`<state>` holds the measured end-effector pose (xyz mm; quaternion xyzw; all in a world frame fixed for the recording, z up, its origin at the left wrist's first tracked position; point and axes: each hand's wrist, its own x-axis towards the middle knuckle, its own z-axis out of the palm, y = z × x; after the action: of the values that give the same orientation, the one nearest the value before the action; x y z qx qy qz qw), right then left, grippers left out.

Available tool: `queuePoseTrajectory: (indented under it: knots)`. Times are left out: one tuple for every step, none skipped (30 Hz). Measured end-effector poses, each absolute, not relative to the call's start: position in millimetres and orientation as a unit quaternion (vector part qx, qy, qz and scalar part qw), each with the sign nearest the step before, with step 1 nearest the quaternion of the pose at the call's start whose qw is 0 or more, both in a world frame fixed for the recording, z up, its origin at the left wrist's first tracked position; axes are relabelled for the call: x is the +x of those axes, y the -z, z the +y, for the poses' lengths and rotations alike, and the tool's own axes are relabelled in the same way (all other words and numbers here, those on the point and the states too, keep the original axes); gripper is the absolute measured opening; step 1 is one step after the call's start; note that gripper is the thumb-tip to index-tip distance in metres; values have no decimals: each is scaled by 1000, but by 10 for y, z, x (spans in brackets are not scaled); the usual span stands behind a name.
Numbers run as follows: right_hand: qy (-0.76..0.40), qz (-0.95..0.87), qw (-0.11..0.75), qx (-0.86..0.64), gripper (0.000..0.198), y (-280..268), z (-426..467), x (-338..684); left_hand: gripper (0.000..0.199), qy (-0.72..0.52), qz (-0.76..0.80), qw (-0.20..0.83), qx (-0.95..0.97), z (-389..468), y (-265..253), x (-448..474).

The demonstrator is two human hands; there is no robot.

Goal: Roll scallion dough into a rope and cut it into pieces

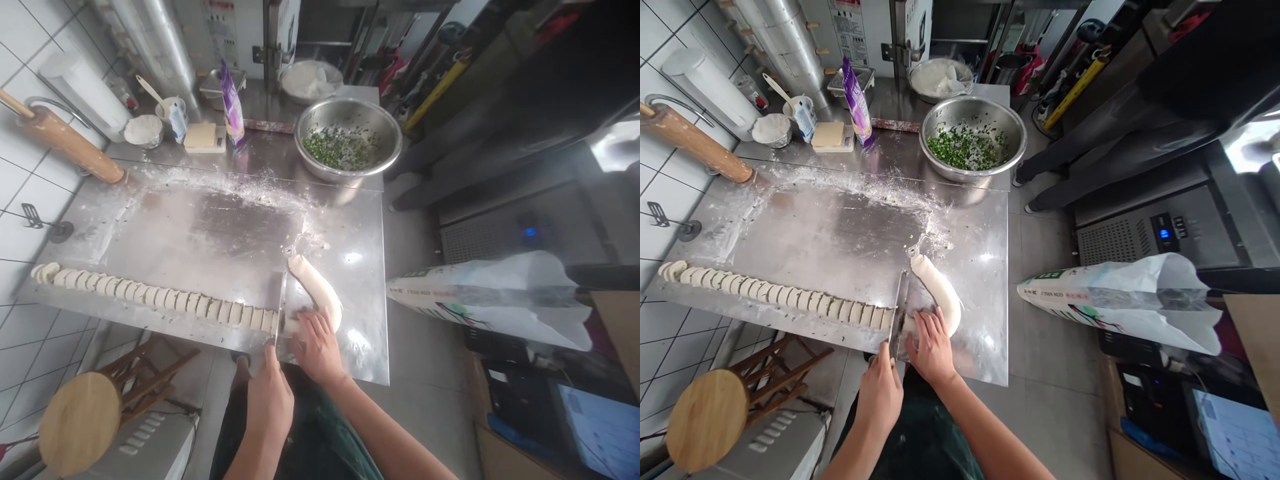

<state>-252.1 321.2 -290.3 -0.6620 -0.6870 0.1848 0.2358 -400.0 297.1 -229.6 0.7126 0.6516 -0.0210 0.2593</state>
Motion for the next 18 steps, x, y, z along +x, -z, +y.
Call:
queuePoseTrajectory:
  knots:
    - [-176,-690,232,-662,39,2880,3201,-2476,42,18,652,265,710,2970,2228,-4010]
    - [-169,-693,228,-663,39,2860,3190,-2435,41,17,653,268,708,2956,2160,-4014]
    - [-168,-695,223,-663,37,2847,3180,-2402,42,15,652,270,708,2931,2099,-4012]
    - [-169,-697,217,-663,36,2842,3171,-2378,42,15,649,272,710,2899,2048,-4001]
    - [-171,-697,213,-664,35,2842,3165,-2364,43,16,645,276,712,2863,2011,-3985]
    - [-174,-695,208,-666,35,2848,3160,-2360,44,19,640,283,714,2825,1986,-3965]
    - [-178,-692,204,-669,34,2857,3156,-2364,44,24,636,292,714,2785,1973,-3945]
    - [-181,-690,200,-672,34,2868,3154,-2373,45,31,633,300,713,2744,1969,-3929]
    - [-183,-689,198,-673,34,2879,3152,-2385,47,40,632,307,711,2702,1975,-3917]
    - [-184,-688,198,-673,34,2890,3150,-2397,48,50,631,312,708,2660,1989,-3911]
    - [-184,-688,198,-673,35,2900,3148,-2408,50,61,632,317,705,2619,2012,-3909]
    - [-184,-688,199,-674,35,2910,3145,-2417,53,71,632,320,702,2581,2045,-3907]
    - [-183,-687,200,-674,35,2920,3143,-2425,55,79,633,322,699,2550,2090,-3904]
    - [-184,-686,199,-675,35,2930,3140,-2429,56,84,634,324,697,2527,2145,-3895]
    - [-185,-687,198,-675,35,2938,3138,-2432,57,88,635,327,694,2514,2211,-3879]
    - [-186,-688,197,-673,35,2946,3134,-2433,57,89,637,330,691,2512,2283,-3857]
    - [-188,-689,197,-672,35,2950,3130,-2431,57,84,640,335,687,2519,2355,-3829]
    - [-191,-690,196,-670,35,2952,3125,-2426,57,74,643,343,681,2536,2420,-3802]
